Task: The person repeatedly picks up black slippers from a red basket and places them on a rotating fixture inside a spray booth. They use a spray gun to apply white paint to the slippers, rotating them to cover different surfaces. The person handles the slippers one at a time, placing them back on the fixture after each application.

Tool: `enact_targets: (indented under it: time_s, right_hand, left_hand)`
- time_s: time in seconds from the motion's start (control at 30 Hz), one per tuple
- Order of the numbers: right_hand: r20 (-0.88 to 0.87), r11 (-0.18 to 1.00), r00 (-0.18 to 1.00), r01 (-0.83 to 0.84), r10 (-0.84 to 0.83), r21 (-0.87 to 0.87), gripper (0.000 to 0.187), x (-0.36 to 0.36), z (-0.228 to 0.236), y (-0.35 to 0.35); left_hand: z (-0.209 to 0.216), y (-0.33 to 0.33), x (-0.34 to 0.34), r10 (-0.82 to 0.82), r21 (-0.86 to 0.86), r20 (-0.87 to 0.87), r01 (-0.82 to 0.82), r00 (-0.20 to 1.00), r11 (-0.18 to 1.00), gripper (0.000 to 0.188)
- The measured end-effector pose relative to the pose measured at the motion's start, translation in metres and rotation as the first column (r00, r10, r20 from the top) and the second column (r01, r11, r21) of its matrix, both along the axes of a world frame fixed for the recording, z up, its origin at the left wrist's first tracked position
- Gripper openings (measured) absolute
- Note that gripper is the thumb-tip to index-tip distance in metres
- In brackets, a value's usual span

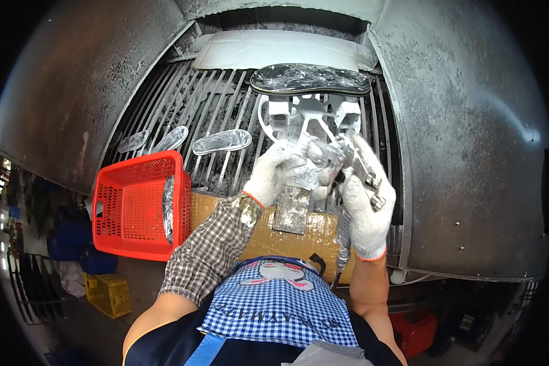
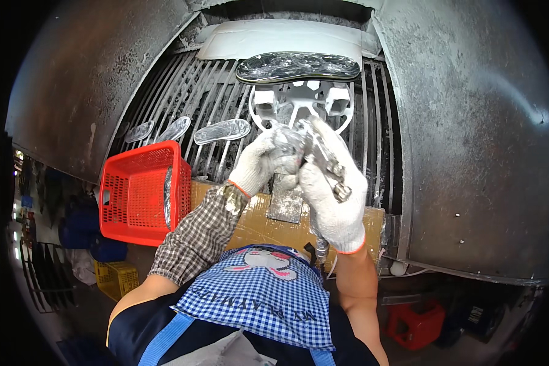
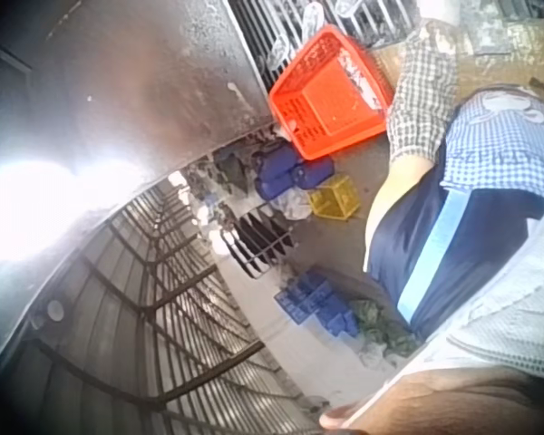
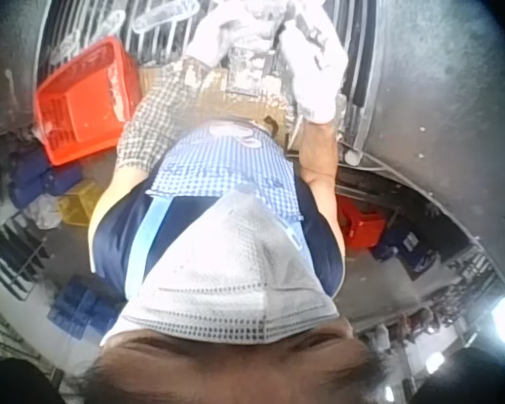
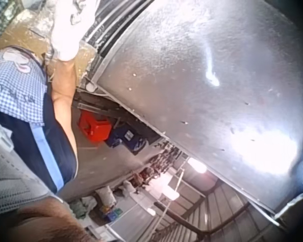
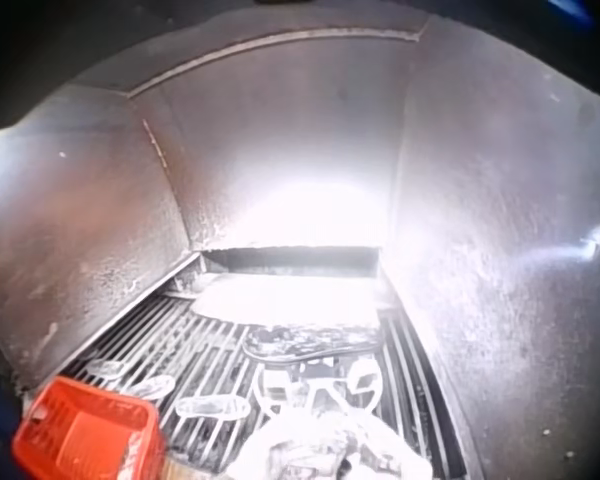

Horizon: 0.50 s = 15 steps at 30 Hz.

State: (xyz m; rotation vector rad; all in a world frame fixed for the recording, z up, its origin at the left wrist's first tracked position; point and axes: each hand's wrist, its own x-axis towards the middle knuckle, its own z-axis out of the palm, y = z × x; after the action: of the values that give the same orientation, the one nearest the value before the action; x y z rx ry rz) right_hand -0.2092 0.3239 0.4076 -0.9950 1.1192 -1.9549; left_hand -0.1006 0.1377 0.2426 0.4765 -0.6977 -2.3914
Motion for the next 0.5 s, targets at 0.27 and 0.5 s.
enact_targets:
  time_s: [0.27,0.5]
  right_hand:
    - [-0.166,0.995,0.981,0.096,-0.096,-0.004,0.057,-0.004,0.004,-0.022]
    - [-0.180,0.973,0.958,0.230,-0.222,0.021,0.052,-0.015,-0.007,-0.028]
  left_hand:
    - [-0.004,0.007,-0.003,-0.045,-0.027,0.076,0.047,0.996,0.999,0.048]
    - [-0.011,0.010,-0.008,-0.015,0.024,0.028,0.014,1.000,1.000,0.043]
